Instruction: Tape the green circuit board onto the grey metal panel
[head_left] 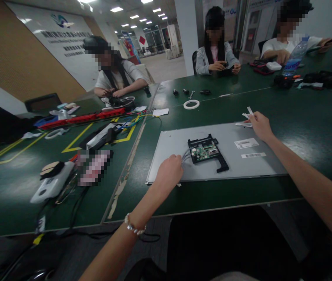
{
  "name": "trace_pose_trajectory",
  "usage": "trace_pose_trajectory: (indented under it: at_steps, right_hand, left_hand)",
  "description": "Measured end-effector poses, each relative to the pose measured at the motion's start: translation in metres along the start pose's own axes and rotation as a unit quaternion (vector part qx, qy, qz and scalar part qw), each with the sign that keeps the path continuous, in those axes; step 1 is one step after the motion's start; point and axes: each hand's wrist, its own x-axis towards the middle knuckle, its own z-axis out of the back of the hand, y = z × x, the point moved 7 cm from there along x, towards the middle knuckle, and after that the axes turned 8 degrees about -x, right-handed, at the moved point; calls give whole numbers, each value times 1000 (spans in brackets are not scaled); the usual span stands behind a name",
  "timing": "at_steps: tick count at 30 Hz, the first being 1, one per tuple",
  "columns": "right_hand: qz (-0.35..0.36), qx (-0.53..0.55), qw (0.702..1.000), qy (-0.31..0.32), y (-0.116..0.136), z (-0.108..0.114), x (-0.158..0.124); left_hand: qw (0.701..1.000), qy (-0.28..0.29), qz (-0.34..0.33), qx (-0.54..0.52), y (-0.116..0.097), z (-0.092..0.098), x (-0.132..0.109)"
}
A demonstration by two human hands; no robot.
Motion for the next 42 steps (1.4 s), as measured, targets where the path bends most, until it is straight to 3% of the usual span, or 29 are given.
trace_pose_trajectory:
  at_steps: [9, 12, 19, 26, 32, 42]
  right_hand:
    - [-8, -1, 1000, 1, -1, 0, 0]
    - [-12, -3, 1000, 0, -2, 0, 1]
    - [0, 0, 1000, 2, -3, -4, 3]
    - [5, 3, 1000, 20, 4, -10, 6]
    - [9, 31, 999, 37, 12, -18, 10]
    - [3, 23, 999, 24, 16, -20, 11]
  left_hand:
    - [999, -31, -19, -37, 6, 14, 14]
    - [997, -21, -40, -60, 6, 10, 20]
    - [965, -64, -148, -207, 2, 7, 29]
    - [932, 12, -216, -292, -10, 1, 53]
    - [927, 39, -205, -312, -8, -14, 61]
    - [923, 28, -199, -329, -4, -16, 63]
